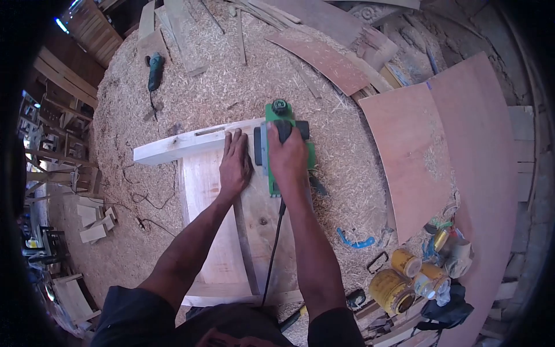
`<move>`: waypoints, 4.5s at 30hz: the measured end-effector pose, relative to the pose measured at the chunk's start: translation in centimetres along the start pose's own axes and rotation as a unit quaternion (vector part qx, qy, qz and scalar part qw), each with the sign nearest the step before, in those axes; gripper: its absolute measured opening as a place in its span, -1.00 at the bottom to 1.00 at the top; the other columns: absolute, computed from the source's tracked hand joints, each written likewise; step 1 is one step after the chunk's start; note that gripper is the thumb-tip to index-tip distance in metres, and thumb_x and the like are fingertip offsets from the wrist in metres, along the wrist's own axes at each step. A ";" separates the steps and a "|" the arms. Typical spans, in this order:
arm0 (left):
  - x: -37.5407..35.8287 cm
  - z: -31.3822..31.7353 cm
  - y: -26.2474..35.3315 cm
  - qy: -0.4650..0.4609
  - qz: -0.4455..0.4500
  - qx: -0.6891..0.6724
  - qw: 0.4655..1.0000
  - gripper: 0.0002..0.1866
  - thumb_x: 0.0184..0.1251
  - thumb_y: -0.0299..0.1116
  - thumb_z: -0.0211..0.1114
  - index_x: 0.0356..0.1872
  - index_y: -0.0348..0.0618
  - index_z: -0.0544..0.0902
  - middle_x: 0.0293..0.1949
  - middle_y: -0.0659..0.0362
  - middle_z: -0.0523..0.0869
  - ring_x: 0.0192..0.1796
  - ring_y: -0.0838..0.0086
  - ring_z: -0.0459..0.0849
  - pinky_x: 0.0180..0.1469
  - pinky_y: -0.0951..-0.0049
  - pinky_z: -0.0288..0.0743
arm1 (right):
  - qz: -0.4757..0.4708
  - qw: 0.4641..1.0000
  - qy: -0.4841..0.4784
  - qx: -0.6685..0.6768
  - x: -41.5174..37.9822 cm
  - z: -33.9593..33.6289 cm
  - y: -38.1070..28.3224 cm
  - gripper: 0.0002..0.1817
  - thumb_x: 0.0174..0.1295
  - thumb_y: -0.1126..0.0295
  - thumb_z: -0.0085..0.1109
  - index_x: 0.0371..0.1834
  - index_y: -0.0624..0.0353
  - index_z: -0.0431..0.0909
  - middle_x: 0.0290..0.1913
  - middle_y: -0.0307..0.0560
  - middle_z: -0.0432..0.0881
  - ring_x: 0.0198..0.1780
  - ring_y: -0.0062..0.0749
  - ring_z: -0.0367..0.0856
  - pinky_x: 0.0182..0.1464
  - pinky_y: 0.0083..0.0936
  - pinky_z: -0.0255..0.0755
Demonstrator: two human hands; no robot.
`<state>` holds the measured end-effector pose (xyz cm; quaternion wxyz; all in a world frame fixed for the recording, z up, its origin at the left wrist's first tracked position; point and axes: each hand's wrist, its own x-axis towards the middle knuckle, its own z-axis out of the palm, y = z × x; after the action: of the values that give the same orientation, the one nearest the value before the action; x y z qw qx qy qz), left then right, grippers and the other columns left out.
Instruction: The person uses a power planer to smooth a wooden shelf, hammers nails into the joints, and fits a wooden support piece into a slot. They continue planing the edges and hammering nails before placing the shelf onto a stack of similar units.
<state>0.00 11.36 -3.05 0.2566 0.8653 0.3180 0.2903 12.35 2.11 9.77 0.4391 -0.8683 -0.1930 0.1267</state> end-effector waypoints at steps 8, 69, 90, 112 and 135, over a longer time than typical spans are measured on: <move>0.0 0.1 0.0 0.011 0.005 0.016 1.000 -0.46 0.54 -0.48 0.15 0.52 -0.27 0.49 0.63 -0.09 0.40 0.71 -0.15 0.21 0.66 0.08 0.30 | -0.072 0.996 0.046 -0.025 -6.6 -3.5 4.2 -0.44 0.48 -0.07 0.31 0.11 0.30 0.67 -0.14 0.29 0.77 -0.07 0.17 0.80 0.01 -0.05 0.60; 0.8 1.0 -1.2 -0.011 0.126 0.114 0.985 -0.57 0.63 -0.35 0.03 0.41 -0.25 0.49 0.58 -0.22 0.43 0.63 -0.36 0.26 0.72 -0.07 0.11 | 0.042 0.998 0.042 0.003 -19.1 -11.5 8.1 -0.32 0.40 -0.14 0.42 0.14 0.36 0.60 -0.17 0.31 0.79 -0.18 0.25 0.81 -0.11 -0.05 0.67; 0.9 1.2 -2.7 -0.011 0.194 0.096 0.976 -0.48 0.59 -0.32 -0.01 0.41 -0.48 0.44 0.48 -0.42 0.47 0.61 -0.21 0.34 0.76 -0.12 -0.05 | 0.134 0.990 0.021 -0.026 -44.9 -8.9 7.9 -0.36 0.33 -0.09 0.49 0.10 0.25 0.50 -0.28 0.34 0.76 -0.23 0.32 0.81 -0.19 0.06 0.70; -6.2 1.0 -3.4 -0.095 0.308 0.157 0.933 -0.24 0.75 0.18 -0.17 0.75 -0.08 0.17 0.75 -0.22 0.09 0.74 -0.33 0.03 0.63 -0.54 -0.08 | 0.470 0.842 0.229 0.133 -67.4 -1.2 -7.4 -0.41 0.41 -0.04 0.39 0.19 0.31 0.73 -0.13 0.20 0.83 -0.12 -0.02 0.83 0.02 -0.19 0.65; -24.8 0.5 13.0 -0.343 0.589 -0.173 0.711 -0.94 0.34 -0.47 0.29 -0.24 -0.11 0.71 -0.14 -0.05 0.67 -0.01 -0.12 0.66 0.10 -0.08 0.57 | 0.543 0.643 0.512 0.173 -79.3 18.3 -12.2 -0.46 0.45 0.05 0.35 0.13 0.41 0.66 -0.16 0.34 0.78 -0.10 0.05 0.82 -0.01 -0.12 0.61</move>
<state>-10.05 -14.79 -3.60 0.2703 0.8576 -0.4218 0.1162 -68.35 -13.66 13.04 0.4622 -0.6521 0.5939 -0.0917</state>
